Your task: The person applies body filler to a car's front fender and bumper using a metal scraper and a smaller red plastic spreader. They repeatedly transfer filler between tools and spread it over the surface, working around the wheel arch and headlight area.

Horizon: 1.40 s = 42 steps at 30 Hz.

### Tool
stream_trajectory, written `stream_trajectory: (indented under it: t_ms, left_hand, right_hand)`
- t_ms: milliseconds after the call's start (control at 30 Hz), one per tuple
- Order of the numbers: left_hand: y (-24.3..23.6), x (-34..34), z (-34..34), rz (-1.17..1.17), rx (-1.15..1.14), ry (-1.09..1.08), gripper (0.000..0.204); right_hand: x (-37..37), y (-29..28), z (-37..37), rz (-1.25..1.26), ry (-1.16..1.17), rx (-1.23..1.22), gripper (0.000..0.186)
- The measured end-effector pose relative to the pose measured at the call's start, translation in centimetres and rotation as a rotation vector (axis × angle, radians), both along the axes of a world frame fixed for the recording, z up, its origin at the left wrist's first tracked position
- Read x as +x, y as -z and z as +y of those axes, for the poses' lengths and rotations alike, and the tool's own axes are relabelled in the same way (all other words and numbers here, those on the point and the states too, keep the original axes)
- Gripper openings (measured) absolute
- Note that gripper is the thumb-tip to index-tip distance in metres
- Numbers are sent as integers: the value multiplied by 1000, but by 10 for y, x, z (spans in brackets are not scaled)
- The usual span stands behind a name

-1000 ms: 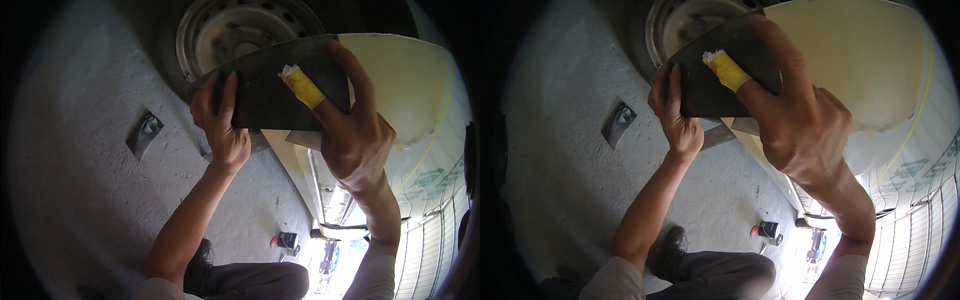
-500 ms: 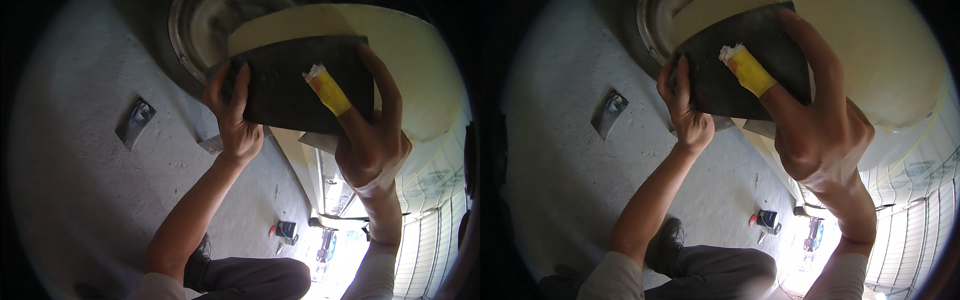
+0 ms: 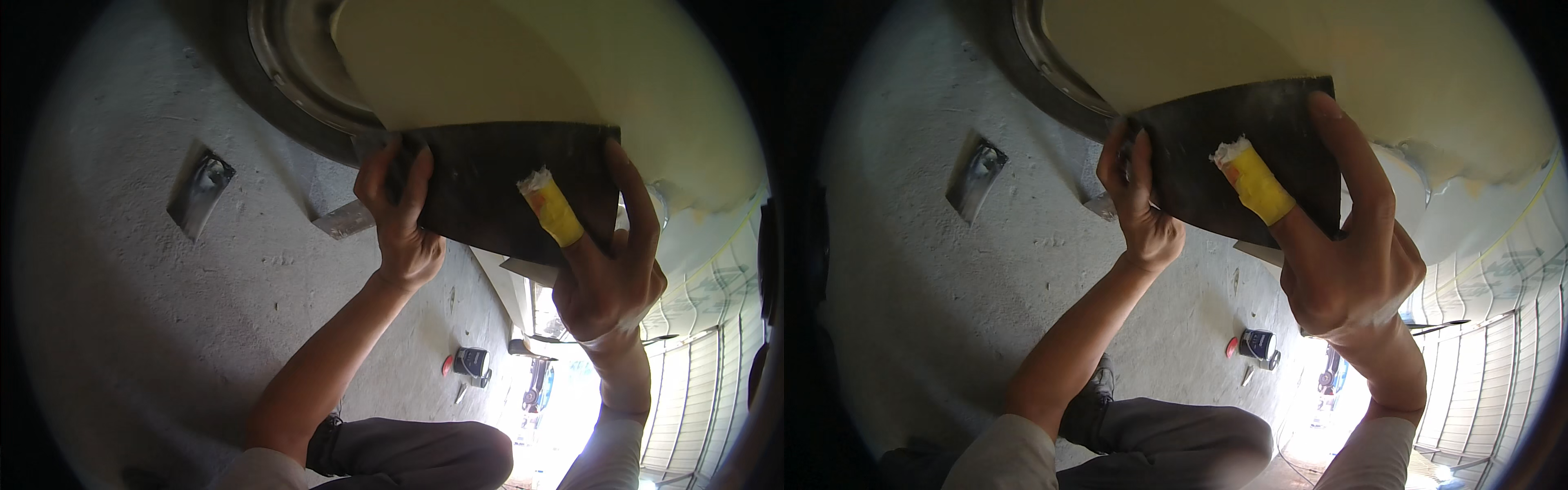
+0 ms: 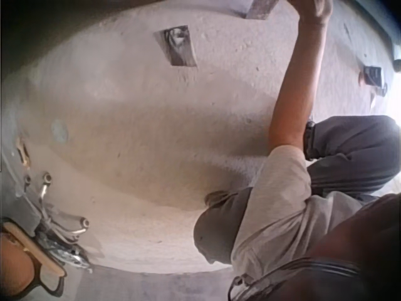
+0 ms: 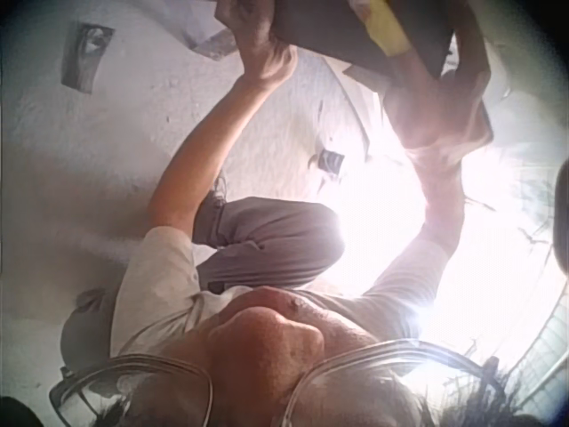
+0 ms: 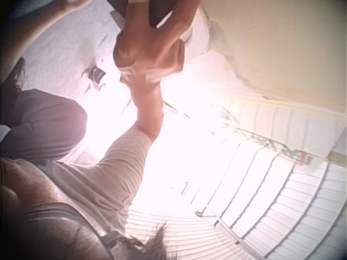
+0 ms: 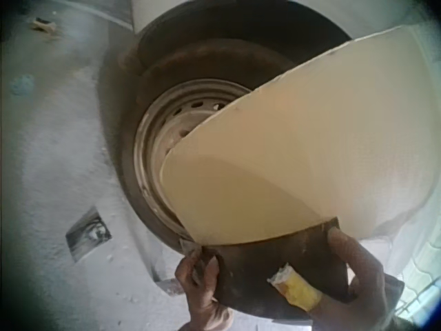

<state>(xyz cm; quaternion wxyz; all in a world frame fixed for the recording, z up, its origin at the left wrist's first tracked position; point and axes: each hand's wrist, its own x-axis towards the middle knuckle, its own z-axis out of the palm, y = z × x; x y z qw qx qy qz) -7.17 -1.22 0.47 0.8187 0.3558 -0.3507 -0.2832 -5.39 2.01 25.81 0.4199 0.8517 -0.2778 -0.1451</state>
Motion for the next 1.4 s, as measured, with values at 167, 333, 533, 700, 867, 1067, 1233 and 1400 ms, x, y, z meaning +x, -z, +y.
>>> stream_trajectory:
  t_ms: [167,333,533,700,867,1067,1233,1400]
  left_hand:
    - [0,-8,12,-33,8,26,68]
    - [-2,-16,20,-35,15,38,63]
    - [7,14,62,-158,96,291,66]
    - [53,91,124,-610,158,546,67]
    - [76,191,124,-614,70,826,29]
    - [19,296,103,-443,619,1133,43]
    - [-23,346,110,-175,877,1303,46]
    - [-42,382,121,-154,797,1156,50]
  right_hand:
    - [-8,-1,12,-11,54,-6,27]
    - [-9,-1,17,8,34,-29,27]
    - [9,1,54,94,213,12,21]
    - [-15,10,92,-124,166,435,17]
    - [-48,61,135,-1000,445,508,11]
    - [-58,163,132,-1463,1555,824,25]
    - [-4,161,127,-1551,648,829,19]
    - [50,125,102,-1007,-41,582,34]
